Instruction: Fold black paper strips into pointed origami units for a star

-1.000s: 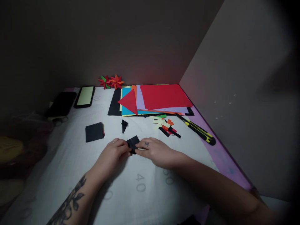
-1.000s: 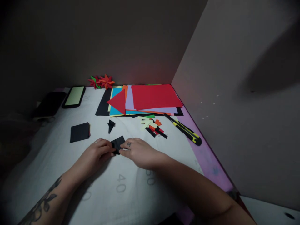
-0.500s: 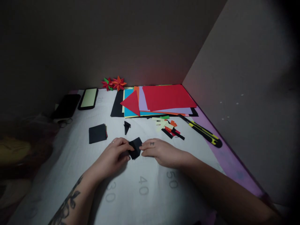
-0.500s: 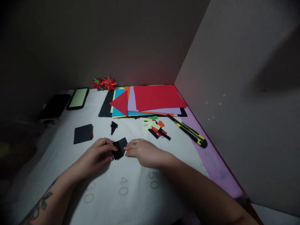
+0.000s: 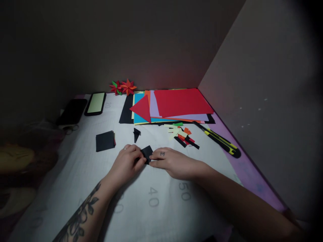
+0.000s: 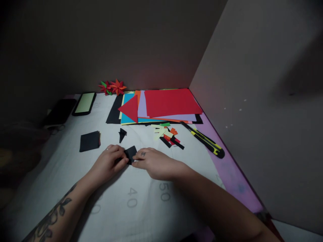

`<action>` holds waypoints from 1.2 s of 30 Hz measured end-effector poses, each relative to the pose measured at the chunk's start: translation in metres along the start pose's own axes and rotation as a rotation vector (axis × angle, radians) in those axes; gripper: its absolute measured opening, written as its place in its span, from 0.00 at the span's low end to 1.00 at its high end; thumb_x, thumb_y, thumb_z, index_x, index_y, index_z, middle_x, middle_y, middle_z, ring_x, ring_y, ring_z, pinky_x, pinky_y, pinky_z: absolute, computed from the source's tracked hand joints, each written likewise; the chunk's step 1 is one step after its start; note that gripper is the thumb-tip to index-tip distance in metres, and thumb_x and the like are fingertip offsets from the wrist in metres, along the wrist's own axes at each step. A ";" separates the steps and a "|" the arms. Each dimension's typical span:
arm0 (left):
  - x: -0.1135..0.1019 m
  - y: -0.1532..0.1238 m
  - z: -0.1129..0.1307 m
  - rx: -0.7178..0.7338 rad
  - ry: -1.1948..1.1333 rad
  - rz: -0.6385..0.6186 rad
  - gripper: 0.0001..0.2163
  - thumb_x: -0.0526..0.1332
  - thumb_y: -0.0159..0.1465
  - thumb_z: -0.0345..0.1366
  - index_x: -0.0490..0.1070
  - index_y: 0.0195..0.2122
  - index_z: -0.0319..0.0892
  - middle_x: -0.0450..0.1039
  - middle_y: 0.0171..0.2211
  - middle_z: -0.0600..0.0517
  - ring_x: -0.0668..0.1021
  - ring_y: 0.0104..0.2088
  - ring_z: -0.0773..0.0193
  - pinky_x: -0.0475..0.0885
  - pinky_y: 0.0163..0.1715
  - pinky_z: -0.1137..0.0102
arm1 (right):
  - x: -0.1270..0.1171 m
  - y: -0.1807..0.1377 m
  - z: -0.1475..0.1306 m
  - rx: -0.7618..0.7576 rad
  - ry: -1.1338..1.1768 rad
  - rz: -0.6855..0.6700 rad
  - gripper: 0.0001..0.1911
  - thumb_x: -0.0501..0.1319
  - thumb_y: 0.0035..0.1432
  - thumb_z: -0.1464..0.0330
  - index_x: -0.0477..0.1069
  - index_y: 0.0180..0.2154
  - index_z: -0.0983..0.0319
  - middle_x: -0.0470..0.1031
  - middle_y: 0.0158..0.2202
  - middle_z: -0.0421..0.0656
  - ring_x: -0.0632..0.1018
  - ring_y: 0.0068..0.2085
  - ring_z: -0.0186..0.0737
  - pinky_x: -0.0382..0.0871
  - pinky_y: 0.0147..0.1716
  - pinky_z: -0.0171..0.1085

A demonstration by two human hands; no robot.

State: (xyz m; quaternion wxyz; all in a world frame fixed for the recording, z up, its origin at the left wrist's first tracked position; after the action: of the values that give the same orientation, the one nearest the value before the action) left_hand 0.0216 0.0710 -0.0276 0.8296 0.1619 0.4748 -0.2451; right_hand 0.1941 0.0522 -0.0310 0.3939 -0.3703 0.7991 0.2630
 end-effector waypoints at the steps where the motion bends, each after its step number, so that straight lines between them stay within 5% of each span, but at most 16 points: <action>1: 0.001 0.001 0.000 -0.010 0.005 -0.001 0.10 0.55 0.64 0.35 0.71 0.27 0.40 0.71 0.31 0.50 0.71 0.35 0.61 0.65 0.40 0.64 | 0.000 0.000 0.000 0.006 0.004 -0.008 0.25 0.54 0.56 0.82 0.71 0.50 0.55 0.73 0.53 0.44 0.70 0.55 0.42 0.65 0.53 0.45; 9: 0.002 0.003 -0.002 -0.067 -0.021 0.019 0.08 0.57 0.62 0.35 0.73 0.29 0.40 0.70 0.34 0.48 0.71 0.37 0.59 0.66 0.39 0.65 | 0.001 0.002 -0.001 -0.010 -0.039 -0.041 0.26 0.53 0.55 0.83 0.70 0.52 0.59 0.74 0.52 0.45 0.70 0.54 0.42 0.65 0.54 0.44; 17: -0.003 -0.004 -0.015 0.080 -0.209 -0.051 0.05 0.60 0.61 0.32 0.75 0.31 0.43 0.70 0.35 0.50 0.72 0.40 0.61 0.66 0.41 0.68 | 0.007 0.000 0.002 -0.033 -0.096 -0.075 0.25 0.53 0.56 0.82 0.69 0.53 0.62 0.73 0.53 0.47 0.69 0.55 0.42 0.63 0.54 0.42; 36: 0.006 0.005 -0.008 -0.099 -0.041 -0.009 0.06 0.57 0.59 0.32 0.71 0.26 0.40 0.69 0.33 0.48 0.70 0.36 0.59 0.65 0.39 0.63 | 0.002 0.003 -0.003 -0.019 -0.127 -0.111 0.24 0.53 0.57 0.80 0.67 0.55 0.61 0.73 0.50 0.46 0.69 0.52 0.41 0.62 0.53 0.41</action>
State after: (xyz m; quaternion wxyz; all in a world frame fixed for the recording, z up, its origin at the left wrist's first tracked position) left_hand 0.0218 0.0775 -0.0365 0.8451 0.1136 0.4699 -0.2285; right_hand 0.1896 0.0510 -0.0301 0.4544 -0.4002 0.7482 0.2711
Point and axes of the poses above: each hand's wrist, its own y-axis towards the middle knuckle, its own x-axis out of the palm, z = x × y, the point moved 4 cm from there along y, towards the middle knuckle
